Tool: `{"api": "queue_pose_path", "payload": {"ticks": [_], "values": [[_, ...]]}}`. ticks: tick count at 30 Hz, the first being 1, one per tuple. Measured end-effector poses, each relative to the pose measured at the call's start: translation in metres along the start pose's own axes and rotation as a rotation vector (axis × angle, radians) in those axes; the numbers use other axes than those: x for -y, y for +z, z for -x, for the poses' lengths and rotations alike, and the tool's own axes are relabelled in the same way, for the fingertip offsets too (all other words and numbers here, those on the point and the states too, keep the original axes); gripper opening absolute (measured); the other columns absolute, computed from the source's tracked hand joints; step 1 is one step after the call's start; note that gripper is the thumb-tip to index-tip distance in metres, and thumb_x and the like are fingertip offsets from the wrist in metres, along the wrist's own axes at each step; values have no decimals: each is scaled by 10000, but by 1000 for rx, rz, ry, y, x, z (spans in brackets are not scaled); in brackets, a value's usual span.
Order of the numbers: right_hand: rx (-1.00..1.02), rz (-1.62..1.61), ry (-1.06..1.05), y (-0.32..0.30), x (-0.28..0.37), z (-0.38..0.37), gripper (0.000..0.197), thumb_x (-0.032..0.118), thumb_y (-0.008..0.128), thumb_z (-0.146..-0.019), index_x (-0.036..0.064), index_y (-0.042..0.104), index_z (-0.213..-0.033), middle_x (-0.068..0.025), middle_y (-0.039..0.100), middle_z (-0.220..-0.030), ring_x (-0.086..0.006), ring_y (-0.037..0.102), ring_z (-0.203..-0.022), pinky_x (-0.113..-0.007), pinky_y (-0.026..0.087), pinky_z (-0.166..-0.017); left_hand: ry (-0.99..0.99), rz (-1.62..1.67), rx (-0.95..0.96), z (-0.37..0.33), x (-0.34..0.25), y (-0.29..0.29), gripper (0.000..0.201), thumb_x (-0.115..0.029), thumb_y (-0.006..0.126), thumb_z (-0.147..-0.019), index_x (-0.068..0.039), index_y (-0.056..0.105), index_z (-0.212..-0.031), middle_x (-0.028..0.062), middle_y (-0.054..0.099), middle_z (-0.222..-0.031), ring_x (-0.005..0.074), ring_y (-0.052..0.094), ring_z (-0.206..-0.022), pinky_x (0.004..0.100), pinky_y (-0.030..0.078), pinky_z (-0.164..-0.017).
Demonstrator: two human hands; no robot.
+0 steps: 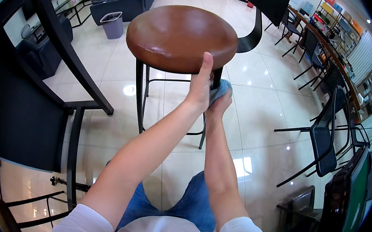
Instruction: The person wipes down the seat and legs of several bar stools using a cloth.
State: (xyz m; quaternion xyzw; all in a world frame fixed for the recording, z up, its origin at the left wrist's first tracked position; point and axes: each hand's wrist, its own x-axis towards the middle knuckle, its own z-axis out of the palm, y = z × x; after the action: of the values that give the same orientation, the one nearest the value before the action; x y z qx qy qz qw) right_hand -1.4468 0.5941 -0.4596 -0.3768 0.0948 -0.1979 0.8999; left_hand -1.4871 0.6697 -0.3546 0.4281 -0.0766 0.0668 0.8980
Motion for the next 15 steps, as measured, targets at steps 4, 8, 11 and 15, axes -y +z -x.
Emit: {"api": "queue_pose_path", "payload": {"ticks": [4,8,11,15], "values": [[-84,39,-64,3,-5,18,390,339,512,-981,-21,662,-986,-97,650,-931,-193,653,-840,-354,526,-749,44,18,-72,-5,1,12,941,-899,401,-826,-38,587,-1154,87,629,-1013,198,565,-956,365,393,-951],[-133,91,-152,0,-8,28,338,242,517,-981,-63,656,-934,-115,672,-877,-212,664,-768,-350,535,-702,68,81,-62,-1,4,13,910,-876,434,-835,-29,579,-1134,98,616,-908,195,564,-831,330,451,-815],[-75,13,-78,-10,-7,29,366,248,514,-980,-84,667,-983,-135,686,-940,-225,679,-831,-352,552,-759,125,122,-157,4,-2,14,864,-845,442,-855,-35,568,-1127,94,612,-882,190,557,-734,316,448,-652],[40,-58,-26,-27,23,-33,397,304,433,-1001,-15,653,-1088,-131,703,-970,-257,692,-863,-384,564,-775,153,179,-181,21,-15,12,821,-820,406,-886,-57,558,-1145,87,620,-874,194,561,-668,306,439,-575]]}}
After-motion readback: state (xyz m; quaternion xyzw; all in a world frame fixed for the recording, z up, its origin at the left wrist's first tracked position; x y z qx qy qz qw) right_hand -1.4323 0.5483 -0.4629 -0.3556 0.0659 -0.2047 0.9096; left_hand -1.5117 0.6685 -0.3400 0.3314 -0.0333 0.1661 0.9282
